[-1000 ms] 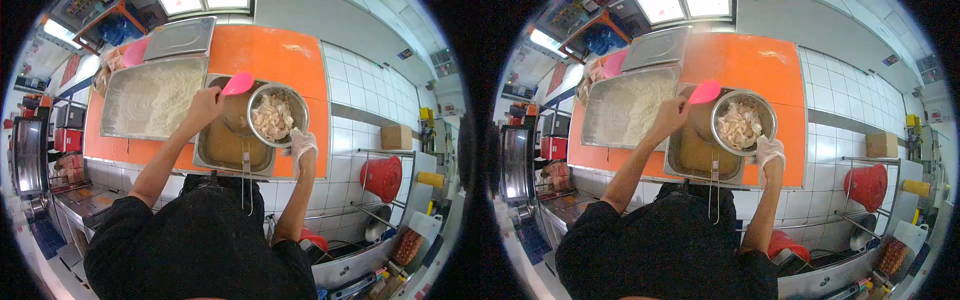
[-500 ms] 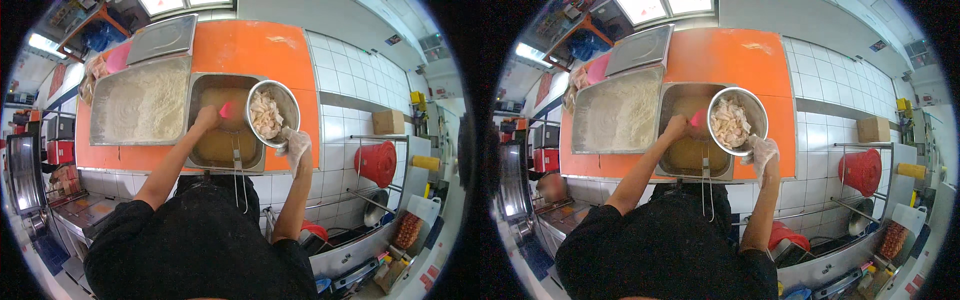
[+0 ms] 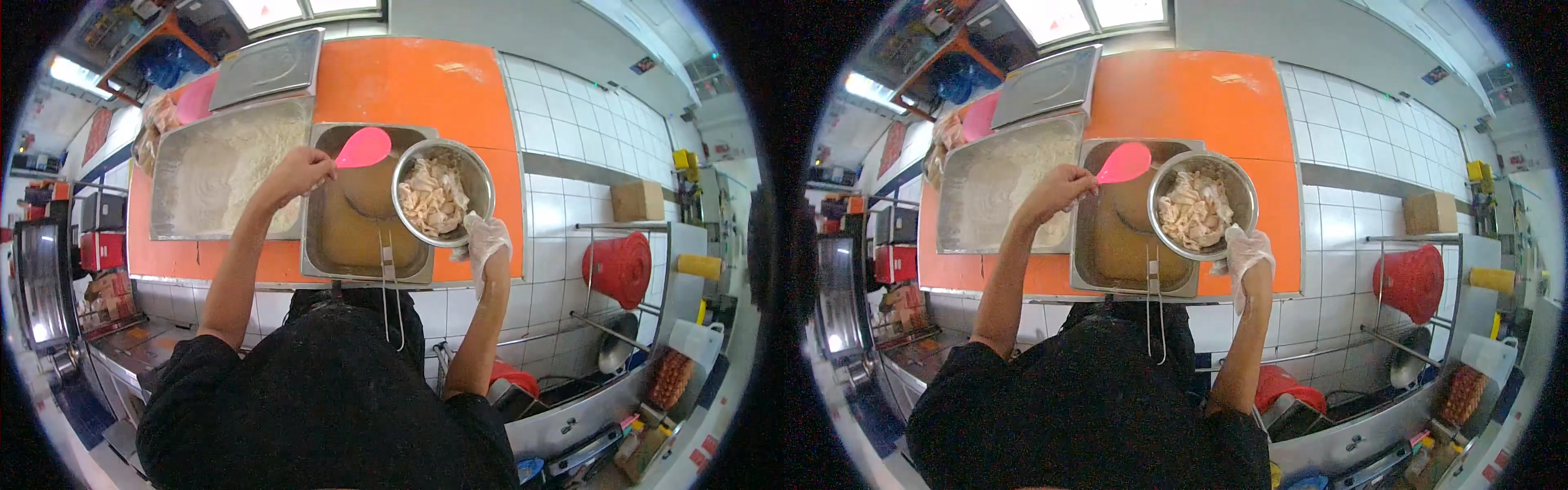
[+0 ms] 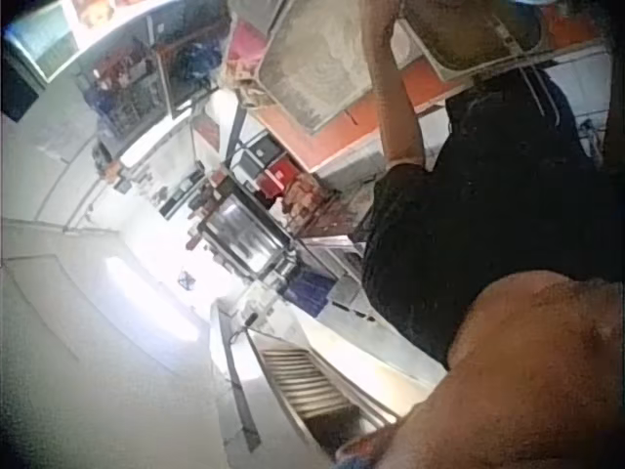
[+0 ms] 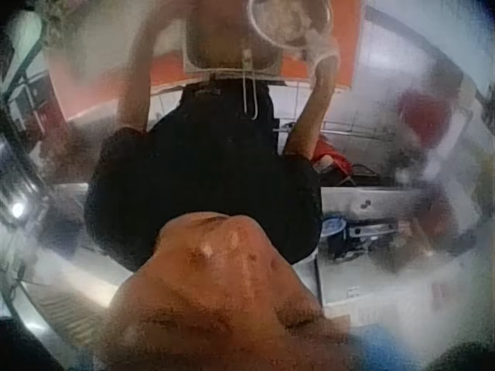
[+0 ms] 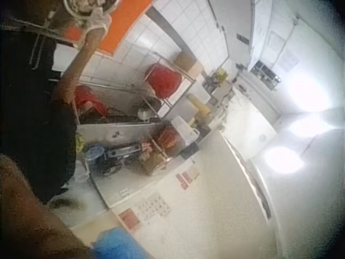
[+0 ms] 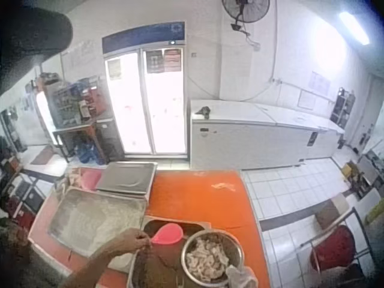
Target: The person dredges pieces of chicken in flour by hand, places them in a bowl, and stirs the chicken with a pink spoon.
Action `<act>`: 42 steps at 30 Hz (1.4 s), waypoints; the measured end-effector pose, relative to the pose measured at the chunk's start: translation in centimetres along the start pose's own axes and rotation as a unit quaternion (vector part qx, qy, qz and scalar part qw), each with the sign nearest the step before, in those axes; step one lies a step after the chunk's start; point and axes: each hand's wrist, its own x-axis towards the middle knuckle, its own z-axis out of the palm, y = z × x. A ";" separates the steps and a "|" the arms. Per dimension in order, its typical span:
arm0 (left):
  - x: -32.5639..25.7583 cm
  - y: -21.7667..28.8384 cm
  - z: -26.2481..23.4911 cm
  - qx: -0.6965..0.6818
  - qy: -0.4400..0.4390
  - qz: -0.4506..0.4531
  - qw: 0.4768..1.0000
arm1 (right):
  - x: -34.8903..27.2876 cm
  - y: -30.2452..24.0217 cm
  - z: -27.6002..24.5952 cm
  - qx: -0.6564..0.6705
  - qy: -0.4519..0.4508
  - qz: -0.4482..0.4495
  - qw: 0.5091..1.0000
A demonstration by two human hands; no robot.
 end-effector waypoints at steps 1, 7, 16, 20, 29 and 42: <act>-0.7 1.3 -0.7 -0.010 -0.005 0.004 1.000 | 0.1 -0.3 0.2 -0.015 0.012 0.009 1.000; -5.5 6.5 1.7 0.217 0.110 0.259 0.935 | -1.2 -1.8 1.9 -0.124 0.003 -0.031 0.992; -11.5 4.1 0.1 0.460 0.056 0.309 0.830 | -5.4 -1.2 8.5 -0.175 -0.067 -0.156 0.970; -13.3 -0.9 -2.6 0.516 0.009 0.325 0.793 | -8.4 -0.9 13.2 -0.168 -0.124 -0.136 0.968; -17.1 -8.0 -8.6 0.536 0.103 0.331 0.770 | -12.8 4.9 23.1 -0.210 -0.108 -0.057 0.970; -23.8 -18.5 -10.6 0.629 0.096 0.289 0.715 | -17.8 11.9 31.2 -0.181 -0.177 0.029 0.967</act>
